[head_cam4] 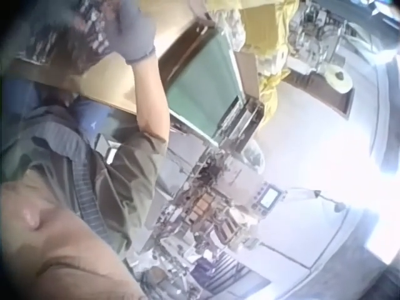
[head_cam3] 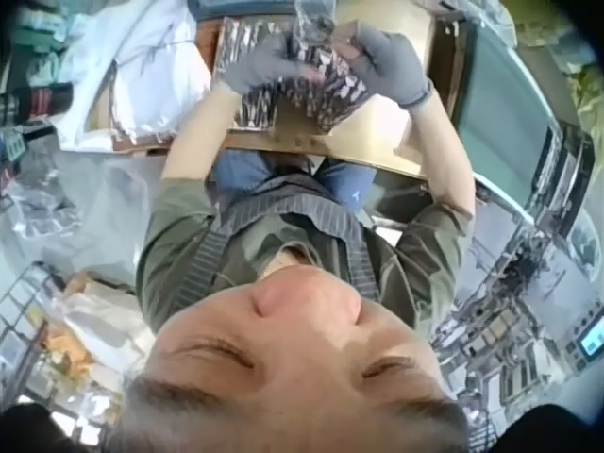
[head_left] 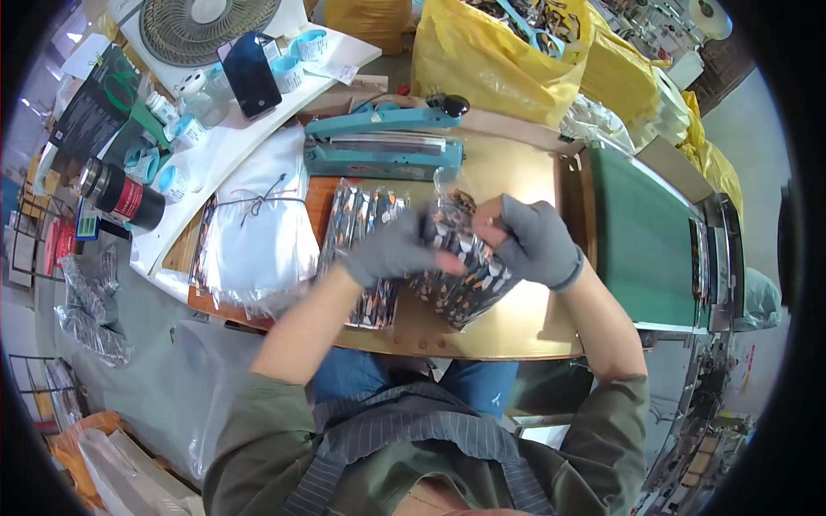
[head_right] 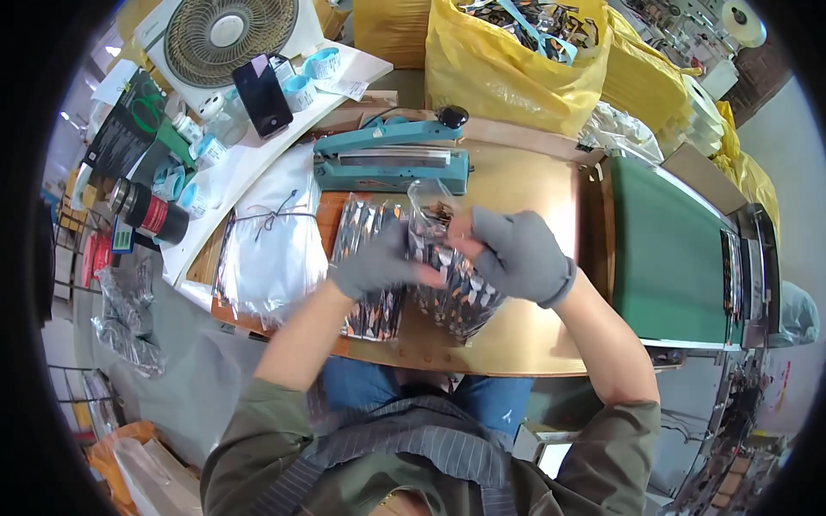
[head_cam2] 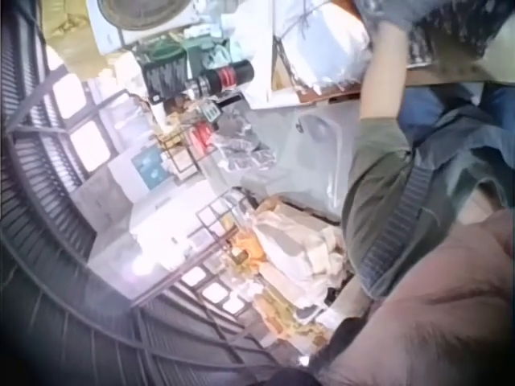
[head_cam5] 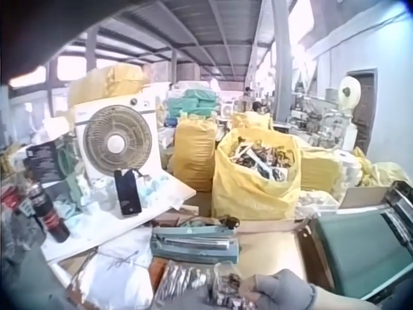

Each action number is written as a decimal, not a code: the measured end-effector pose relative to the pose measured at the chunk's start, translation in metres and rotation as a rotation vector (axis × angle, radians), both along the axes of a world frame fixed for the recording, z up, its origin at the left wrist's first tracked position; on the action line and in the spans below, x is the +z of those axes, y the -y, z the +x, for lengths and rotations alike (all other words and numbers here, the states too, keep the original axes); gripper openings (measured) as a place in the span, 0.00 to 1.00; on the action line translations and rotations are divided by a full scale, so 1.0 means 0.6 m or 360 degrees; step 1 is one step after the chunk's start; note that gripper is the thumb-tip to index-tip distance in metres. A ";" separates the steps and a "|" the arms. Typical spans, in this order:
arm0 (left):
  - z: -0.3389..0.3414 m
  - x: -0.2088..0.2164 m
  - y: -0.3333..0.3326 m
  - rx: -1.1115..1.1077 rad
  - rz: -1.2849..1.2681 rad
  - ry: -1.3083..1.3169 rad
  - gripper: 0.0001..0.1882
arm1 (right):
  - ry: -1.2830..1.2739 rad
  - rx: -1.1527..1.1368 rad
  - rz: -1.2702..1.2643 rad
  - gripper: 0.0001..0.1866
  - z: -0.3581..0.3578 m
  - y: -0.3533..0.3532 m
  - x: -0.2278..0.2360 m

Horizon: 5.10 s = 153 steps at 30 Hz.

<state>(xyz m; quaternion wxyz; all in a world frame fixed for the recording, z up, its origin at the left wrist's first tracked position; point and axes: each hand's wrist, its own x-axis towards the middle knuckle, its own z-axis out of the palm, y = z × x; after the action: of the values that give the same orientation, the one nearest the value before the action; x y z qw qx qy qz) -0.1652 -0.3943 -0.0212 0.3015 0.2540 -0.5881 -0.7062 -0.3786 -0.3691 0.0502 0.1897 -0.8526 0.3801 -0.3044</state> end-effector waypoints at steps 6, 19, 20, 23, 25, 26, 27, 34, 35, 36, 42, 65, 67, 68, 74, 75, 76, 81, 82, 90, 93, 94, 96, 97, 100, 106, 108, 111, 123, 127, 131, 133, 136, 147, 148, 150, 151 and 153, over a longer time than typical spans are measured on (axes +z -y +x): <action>-0.024 -0.026 0.018 0.0547 0.0120 0.0034 0.22 | -0.0072 -0.0891 -0.0373 0.11 -0.038 0.166 -0.013; 0.087 -0.106 0.201 0.0785 0.0898 0.0414 0.21 | -0.0336 -0.0987 -0.0727 0.14 0.132 0.315 -0.030; 0.083 -0.125 0.205 0.0904 0.0537 0.0484 0.20 | -0.0475 -0.1081 -0.0522 0.12 0.107 0.319 -0.079; 0.071 -0.143 0.200 0.0909 0.0681 0.0414 0.20 | -0.0547 -0.1220 -0.0193 0.10 0.077 0.303 -0.155; 0.052 -0.103 0.183 0.0911 0.0695 0.0428 0.21 | -0.0308 -0.1202 -0.0153 0.10 0.050 0.297 -0.173; 0.057 -0.115 0.190 0.0861 0.0626 0.0675 0.20 | -0.0360 -0.1226 -0.0033 0.10 0.046 0.296 -0.170; 0.069 -0.181 0.198 0.0754 0.0729 0.0067 0.17 | -0.0305 -0.1224 -0.0067 0.09 0.052 0.293 -0.165; 0.105 -0.143 0.202 0.0803 0.0675 0.0272 0.17 | 0.0042 -0.1198 0.0046 0.08 0.095 0.311 -0.193; 0.117 -0.157 0.209 0.0779 0.0694 0.0240 0.17 | 0.0167 -0.1155 -0.0103 0.08 0.100 0.316 -0.203; 0.127 -0.171 0.223 0.0777 0.0712 0.0207 0.16 | 0.0208 -0.1292 -0.0228 0.07 0.107 0.316 -0.207; 0.102 -0.119 0.220 0.0561 0.0795 0.0430 0.14 | 0.0374 -0.1021 0.0372 0.39 0.005 0.225 -0.164; -0.598 -0.113 0.039 0.0152 0.1264 -0.0022 0.42 | -0.0667 -0.1922 0.0614 0.44 -0.439 -0.017 -0.104; -0.592 -0.117 0.034 0.0238 0.1268 -0.0391 0.28 | -0.0350 -0.1775 0.0738 0.29 -0.356 -0.007 -0.100; -0.567 -0.117 0.030 0.0375 0.1295 -0.0498 0.23 | -0.0347 -0.1678 0.0771 0.29 -0.334 -0.007 -0.120; -0.261 -0.219 0.068 0.0765 0.0117 0.0478 0.19 | 0.1554 -0.0695 0.1489 0.21 -0.135 0.005 -0.247; -0.224 -0.239 0.071 0.0728 -0.0113 0.0807 0.19 | 0.0992 -0.0874 0.1267 0.30 -0.110 0.005 -0.261; -0.199 -0.238 0.053 0.0758 -0.0094 0.0829 0.19 | 0.0989 -0.0840 0.1296 0.30 -0.093 -0.004 -0.285; -0.138 -0.211 -0.002 0.1227 -0.0724 0.1588 0.30 | 0.0012 -0.1289 0.0397 0.50 -0.087 -0.026 -0.327; -0.135 -0.209 -0.012 0.1414 -0.0789 0.1566 0.34 | 0.0265 -0.1340 0.0440 0.50 -0.092 -0.031 -0.329; -0.133 -0.208 -0.021 0.1083 -0.1435 0.1656 0.14 | 0.0673 -0.1593 0.0447 0.36 -0.120 -0.160 -0.350; -0.140 -0.217 -0.009 0.1212 -0.1394 0.1577 0.12 | 0.0946 -0.1542 0.0469 0.31 -0.128 -0.187 -0.358; -0.138 -0.217 -0.005 0.1254 -0.1291 0.1482 0.12 | 0.1132 -0.1522 0.0564 0.30 -0.125 -0.191 -0.354; -0.127 -0.193 -0.008 0.1430 -0.1352 0.1324 0.13 | 0.1248 -0.1518 0.0634 0.28 -0.127 -0.201 -0.333; -0.117 -0.147 -0.020 0.1343 -0.1026 0.1212 0.13 | 0.1341 -0.1514 0.0716 0.26 -0.131 -0.207 -0.318; -0.074 -0.110 -0.073 0.0964 -0.0373 0.0590 0.11 | 0.1440 -0.1320 0.0785 0.22 -0.113 -0.210 -0.258; -0.061 -0.061 -0.278 0.0284 0.0189 0.0459 0.13 | 0.1220 -0.0734 0.0915 0.14 -0.051 -0.204 -0.149; -0.054 -0.074 -0.297 0.0526 -0.0161 0.0485 0.14 | 0.1056 -0.0779 0.0790 0.13 -0.049 -0.211 -0.143; -0.046 -0.042 -0.319 0.0142 0.0744 0.0102 0.17 | 0.1458 -0.0695 0.0956 0.16 -0.024 -0.231 -0.129; -0.021 -0.064 -0.353 -0.0195 0.1283 -0.0094 0.18 | 0.1653 -0.0682 0.1165 0.18 -0.029 -0.274 -0.119; -0.019 -0.052 -0.354 -0.0162 0.1077 0.0172 0.19 | 0.1144 -0.0721 0.0641 0.11 -0.040 -0.261 -0.098; -0.008 -0.056 -0.365 -0.0084 0.0982 0.0267 0.20 | 0.1446 -0.1131 0.0448 0.08 -0.154 -0.231 -0.058; -0.006 -0.051 -0.361 -0.0080 0.0949 0.0249 0.20 | 0.1389 -0.1121 0.0703 0.08 -0.139 -0.251 -0.064; -0.023 -0.031 -0.365 -0.0077 0.0865 0.0289 0.20 | 0.1099 -0.0893 0.1110 0.11 -0.041 -0.302 -0.082; -0.014 -0.041 -0.359 -0.0042 0.0801 0.0483 0.20 | 0.2478 -0.1268 0.0572 0.17 -0.222 -0.262 -0.090; -0.010 -0.042 -0.354 0.0079 0.0807 0.0416 0.19 | 0.2282 -0.0961 0.0876 0.16 -0.212 -0.295 -0.102; -0.011 -0.042 -0.352 0.0225 0.0814 0.0362 0.19 | 0.1662 -0.1369 0.1299 0.14 -0.100 -0.324 -0.123; -0.025 -0.037 -0.350 0.0198 0.0787 0.0308 0.19 | 0.1474 -0.1214 0.1479 0.13 -0.056 -0.356 -0.139; -0.045 -0.038 -0.348 0.0131 0.0664 0.0244 0.18 | 0.1228 -0.0926 0.1491 0.11 0.002 -0.369 -0.149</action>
<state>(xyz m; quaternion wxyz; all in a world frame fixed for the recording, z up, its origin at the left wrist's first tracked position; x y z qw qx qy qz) -0.1919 -0.1853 -0.0441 0.2255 0.3876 -0.4395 -0.7783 -0.3777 -0.1475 -0.0393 0.5720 -0.3732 0.5912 -0.4290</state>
